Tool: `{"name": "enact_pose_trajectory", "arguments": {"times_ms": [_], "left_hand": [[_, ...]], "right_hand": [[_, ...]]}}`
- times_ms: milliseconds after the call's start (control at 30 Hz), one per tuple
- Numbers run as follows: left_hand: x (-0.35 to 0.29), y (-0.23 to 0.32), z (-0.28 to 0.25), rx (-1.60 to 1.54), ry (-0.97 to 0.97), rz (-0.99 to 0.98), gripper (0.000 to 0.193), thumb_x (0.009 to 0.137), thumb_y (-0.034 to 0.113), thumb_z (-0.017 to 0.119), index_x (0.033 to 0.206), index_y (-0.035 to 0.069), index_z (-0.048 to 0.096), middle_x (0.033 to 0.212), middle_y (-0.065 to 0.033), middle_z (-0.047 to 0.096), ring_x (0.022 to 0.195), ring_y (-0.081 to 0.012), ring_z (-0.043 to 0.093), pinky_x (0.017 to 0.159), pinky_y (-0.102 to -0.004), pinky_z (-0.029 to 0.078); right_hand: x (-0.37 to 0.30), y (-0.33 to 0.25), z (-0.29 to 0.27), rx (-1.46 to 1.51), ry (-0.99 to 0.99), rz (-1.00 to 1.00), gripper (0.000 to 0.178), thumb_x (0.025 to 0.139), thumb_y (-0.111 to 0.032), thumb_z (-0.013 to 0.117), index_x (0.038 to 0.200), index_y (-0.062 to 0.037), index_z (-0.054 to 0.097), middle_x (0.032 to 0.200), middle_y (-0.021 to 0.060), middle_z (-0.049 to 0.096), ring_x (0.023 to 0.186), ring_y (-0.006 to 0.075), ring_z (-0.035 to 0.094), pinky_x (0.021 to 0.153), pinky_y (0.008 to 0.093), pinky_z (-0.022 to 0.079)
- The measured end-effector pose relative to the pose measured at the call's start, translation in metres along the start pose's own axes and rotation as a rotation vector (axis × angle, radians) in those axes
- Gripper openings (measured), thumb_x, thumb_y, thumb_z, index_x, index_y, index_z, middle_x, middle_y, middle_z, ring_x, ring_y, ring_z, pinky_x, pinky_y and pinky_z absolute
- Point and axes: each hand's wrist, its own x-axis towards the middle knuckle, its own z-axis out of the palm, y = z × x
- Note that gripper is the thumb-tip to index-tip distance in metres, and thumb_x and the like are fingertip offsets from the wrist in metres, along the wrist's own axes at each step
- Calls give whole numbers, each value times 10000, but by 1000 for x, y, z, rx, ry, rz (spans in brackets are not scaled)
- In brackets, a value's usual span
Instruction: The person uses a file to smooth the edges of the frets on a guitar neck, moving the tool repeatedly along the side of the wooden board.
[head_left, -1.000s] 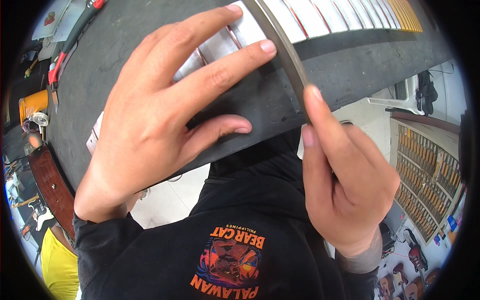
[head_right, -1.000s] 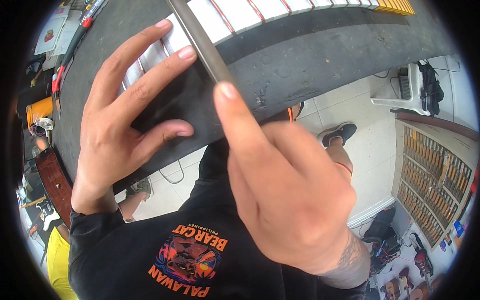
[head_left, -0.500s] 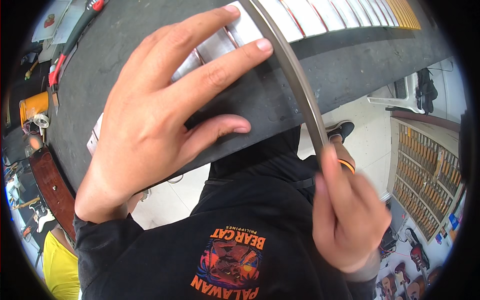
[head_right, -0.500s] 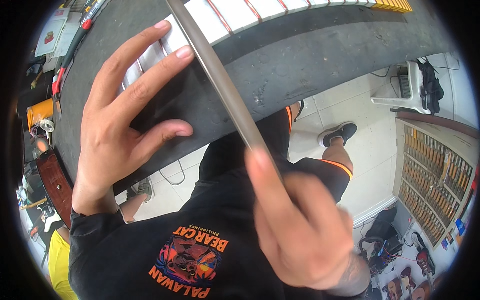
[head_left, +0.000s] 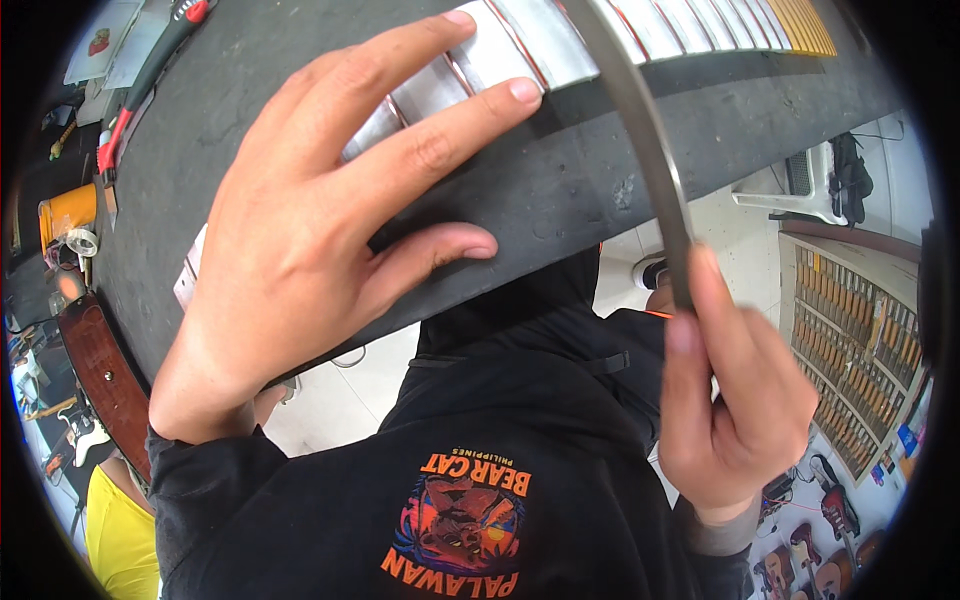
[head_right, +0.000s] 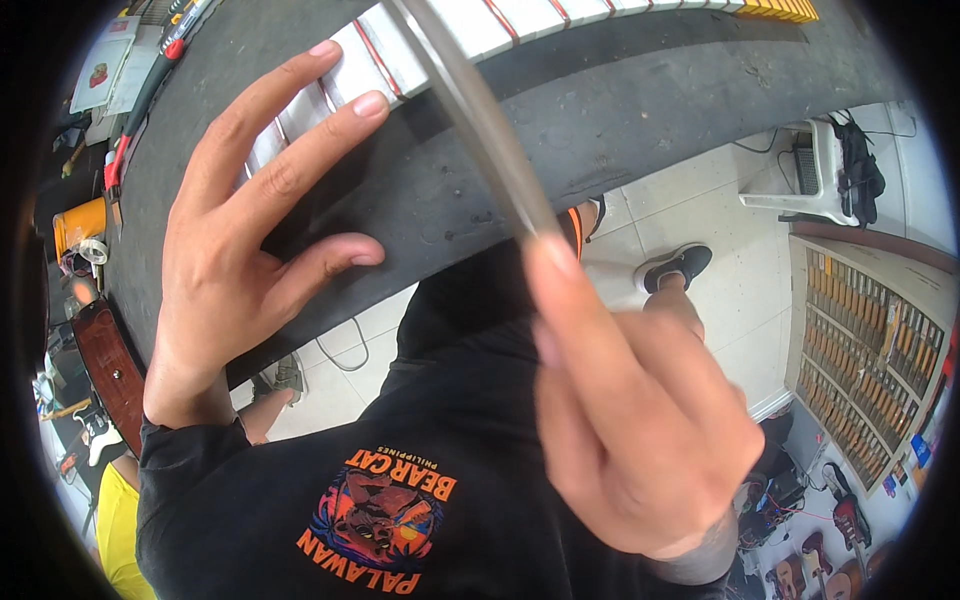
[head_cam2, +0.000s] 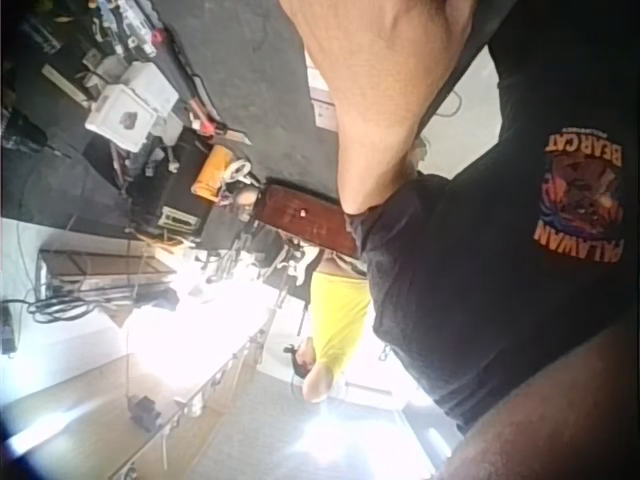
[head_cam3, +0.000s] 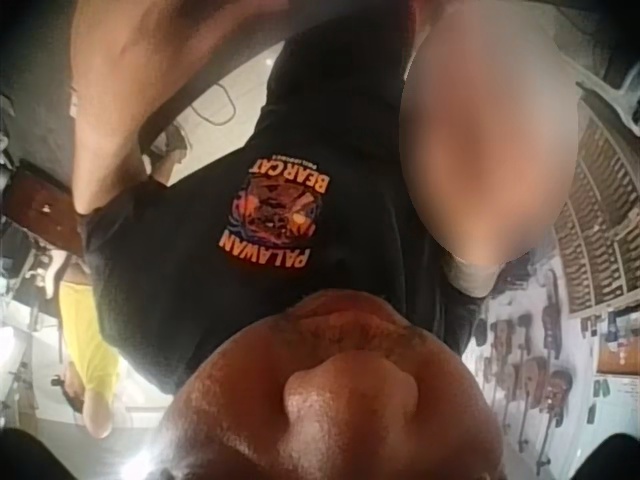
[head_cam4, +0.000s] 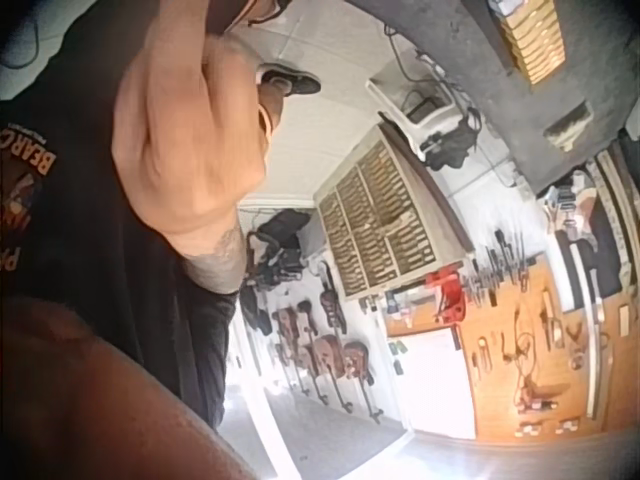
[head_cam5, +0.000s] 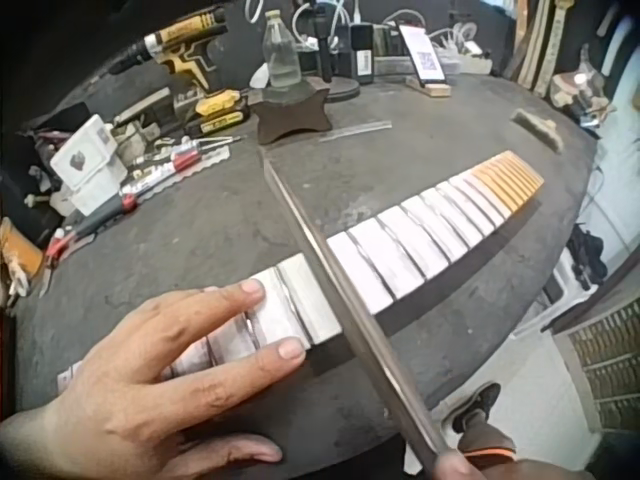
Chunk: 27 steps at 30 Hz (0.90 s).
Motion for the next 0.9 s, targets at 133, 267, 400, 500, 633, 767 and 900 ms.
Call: {"name": "enact_pose_trajectory", "arguments": {"times_ms": [133,267,400,500,633,767,900], "left_hand": [[1,-3,5,27,47,43,702,622,276,854,1294,183,673,1426,-139,550,1259,-350,555,1021,-423,463],[-5,-9,9,48,70,60,700,619,272,856,1291,191,676,1427,-138,549,1265,-351,551,1024,-426,462],[-1,-4,5,29,36,39,696,619,255,858,1288,191,679,1424,-140,551,1266,-353,551,1030,-427,461],[-1,-4,5,20,51,51,684,622,236,858,1282,189,686,1418,-142,556,1259,-353,557,1027,-424,466],[-1,-2,5,2,61,39,658,627,214,856,1266,185,699,1408,-147,565,1246,-351,568,1009,-419,480],[-1,0,6,0,78,31,640,634,210,854,1256,185,705,1405,-149,567,1237,-352,574,998,-419,486],[9,14,-7,-44,30,-19,625,642,210,853,1250,185,710,1405,-153,567,1230,-353,580,989,-420,491]], "right_hand": [[-50,0,-24,-10,-32,32,552,685,169,700,1215,15,686,719,106,635,575,180,601,556,256,509],[-80,-2,-27,29,-98,96,574,670,155,698,1226,12,677,729,100,643,587,187,628,534,257,506],[-88,-5,-26,43,-98,107,587,662,155,695,1227,-5,679,734,96,648,585,184,631,521,262,508],[-92,-6,-28,34,-103,116,590,658,153,698,1225,-12,682,736,96,649,581,182,630,518,258,505],[-95,-5,-30,0,-110,110,586,662,146,703,1225,-12,680,743,95,651,581,179,629,512,253,499],[-97,-5,-31,3,-122,106,588,665,142,706,1232,-13,676,743,99,649,583,181,627,511,257,497],[-99,-2,-31,-7,-119,88,599,665,144,702,1242,-12,669,739,104,646,584,189,621,514,266,500]]}}
